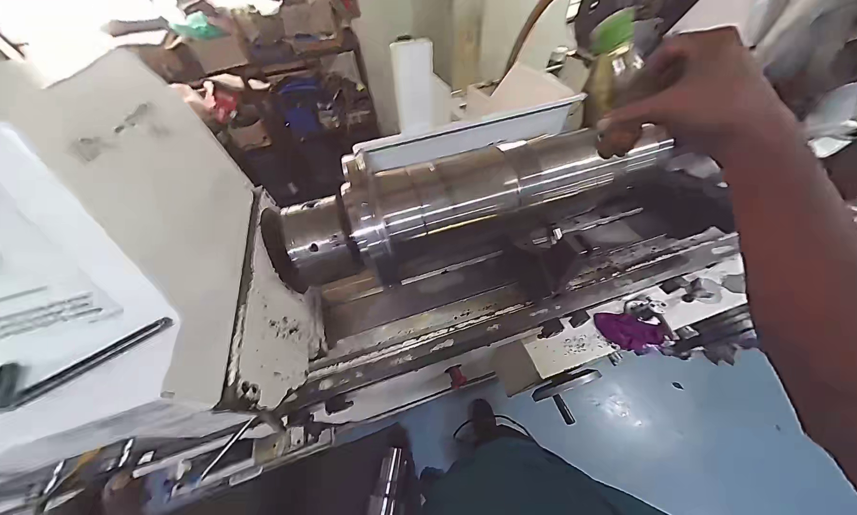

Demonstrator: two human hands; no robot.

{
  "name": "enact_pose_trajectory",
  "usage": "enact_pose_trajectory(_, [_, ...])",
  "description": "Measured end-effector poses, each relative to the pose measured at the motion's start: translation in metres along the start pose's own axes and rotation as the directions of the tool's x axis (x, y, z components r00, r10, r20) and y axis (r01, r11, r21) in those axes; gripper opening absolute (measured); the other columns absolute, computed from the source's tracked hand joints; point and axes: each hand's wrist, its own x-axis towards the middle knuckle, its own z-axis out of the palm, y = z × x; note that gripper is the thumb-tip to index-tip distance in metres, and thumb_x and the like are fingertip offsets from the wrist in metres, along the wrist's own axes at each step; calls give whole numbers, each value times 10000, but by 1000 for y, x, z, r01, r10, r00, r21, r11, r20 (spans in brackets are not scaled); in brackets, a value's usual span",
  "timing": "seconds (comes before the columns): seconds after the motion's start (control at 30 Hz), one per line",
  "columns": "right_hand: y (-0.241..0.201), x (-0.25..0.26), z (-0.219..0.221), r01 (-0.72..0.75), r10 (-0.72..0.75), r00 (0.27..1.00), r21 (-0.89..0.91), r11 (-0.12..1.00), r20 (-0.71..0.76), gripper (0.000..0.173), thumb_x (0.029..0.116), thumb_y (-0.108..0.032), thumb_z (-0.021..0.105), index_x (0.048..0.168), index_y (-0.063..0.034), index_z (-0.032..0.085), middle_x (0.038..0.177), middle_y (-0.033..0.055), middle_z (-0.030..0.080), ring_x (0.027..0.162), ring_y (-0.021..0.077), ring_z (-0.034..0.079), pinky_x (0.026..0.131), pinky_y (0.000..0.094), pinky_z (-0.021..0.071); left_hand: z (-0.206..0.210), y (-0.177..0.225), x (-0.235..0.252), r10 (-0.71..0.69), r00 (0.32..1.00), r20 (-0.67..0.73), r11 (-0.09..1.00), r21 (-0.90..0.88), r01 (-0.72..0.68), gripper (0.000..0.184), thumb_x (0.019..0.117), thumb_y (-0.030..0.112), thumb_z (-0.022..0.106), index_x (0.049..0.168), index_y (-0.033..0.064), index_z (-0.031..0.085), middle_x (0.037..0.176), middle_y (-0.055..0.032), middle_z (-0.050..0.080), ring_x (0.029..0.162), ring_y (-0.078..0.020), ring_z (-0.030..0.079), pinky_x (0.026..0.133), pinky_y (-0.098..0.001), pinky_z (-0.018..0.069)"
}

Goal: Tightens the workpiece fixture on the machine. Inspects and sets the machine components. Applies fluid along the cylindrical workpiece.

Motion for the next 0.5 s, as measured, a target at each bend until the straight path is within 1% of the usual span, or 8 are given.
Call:
enact_pose_trajectory(0.03, [-10, -16, 14, 24, -22, 1000, 129, 991, -14, 524, 700, -157, 882, 1134, -35, 616, 1003, 37, 631, 861, 79, 624, 809, 304, 569, -4, 9, -1, -40, 998, 40, 997, 65, 38, 375, 1050, 156, 553, 1196, -190, 551, 948, -114, 637, 769, 8, 601, 712, -192, 544])
enact_pose_trajectory(0.07, [-23, -33, 29, 57, -57, 998, 233, 971, -6, 497, 707, -164, 860, 1125, -67, 608, 982, -26, 628, 843, 19, 620, 793, 243, 566, -7, 17, -1, -65, 996, 54, 991, 117, 59, 399, 1053, 176, 546, 1201, -195, 550, 960, -142, 639, 768, 16, 589, 725, -189, 540])
enact_pose_trajectory(0.1, [-39, -54, 46, 86, -97, 995, 305, 949, 19, 488, 717, -190, 853, 1122, -81, 604, 978, -47, 641, 846, 3, 631, 790, 231, 570, -8, 22, 0, -78, 995, 55, 987, 142, 70, 399, 1048, 182, 556, 1190, -190, 565, 953, -151, 647, 758, 13, 593, 722, -193, 544])
enact_pose_trajectory(0.2, [-84, -122, 112, 145, -235, 962, 470, 871, 140, 518, 727, -236, 891, 1156, -68, 655, 994, -4, 709, 881, 62, 685, 789, 275, 605, -4, 32, 2, -87, 995, 53, 986, 149, 79, 359, 1042, 190, 560, 1126, -158, 593, 867, -85, 634, 706, 35, 584, 679, -169, 530])
enact_pose_trajectory(0.27, [-109, -164, 176, 111, -275, 933, 543, 833, 231, 493, 726, -258, 897, 1142, -96, 686, 982, -3, 727, 857, 85, 699, 753, 294, 618, -4, 36, 1, -118, 991, 64, 983, 152, 107, 364, 1043, 201, 555, 1139, -148, 602, 872, -109, 640, 706, 0, 593, 676, -197, 535])
enact_pose_trajectory(0.4, [-148, -211, 313, -265, -6, 917, 623, 736, 398, 525, 755, -140, 901, 1209, -26, 663, 1025, 110, 736, 846, 208, 731, 740, 410, 635, -9, 35, -5, -143, 985, 96, 977, 173, 125, 360, 1025, 224, 584, 1193, -94, 596, 850, -77, 635, 675, -33, 584, 640, -232, 530])
enact_pose_trajectory(0.43, [-159, -214, 340, -295, 40, 922, 632, 716, 385, 532, 765, -128, 903, 1219, -11, 653, 1034, 130, 739, 849, 226, 743, 750, 427, 646, -10, 33, -8, -139, 986, 98, 976, 180, 119, 362, 1019, 211, 595, 1214, -93, 597, 841, -88, 639, 661, -57, 582, 631, -255, 528])
enact_pose_trajectory(0.5, [-178, -213, 380, -264, 61, 939, 592, 761, 340, 519, 775, -150, 900, 1208, 3, 659, 1057, 164, 724, 905, 272, 724, 791, 473, 615, -15, 31, -19, -146, 985, 95, 976, 178, 127, 387, 1004, 199, 601, 1260, -91, 576, 863, -96, 650, 670, -75, 601, 640, -273, 546])
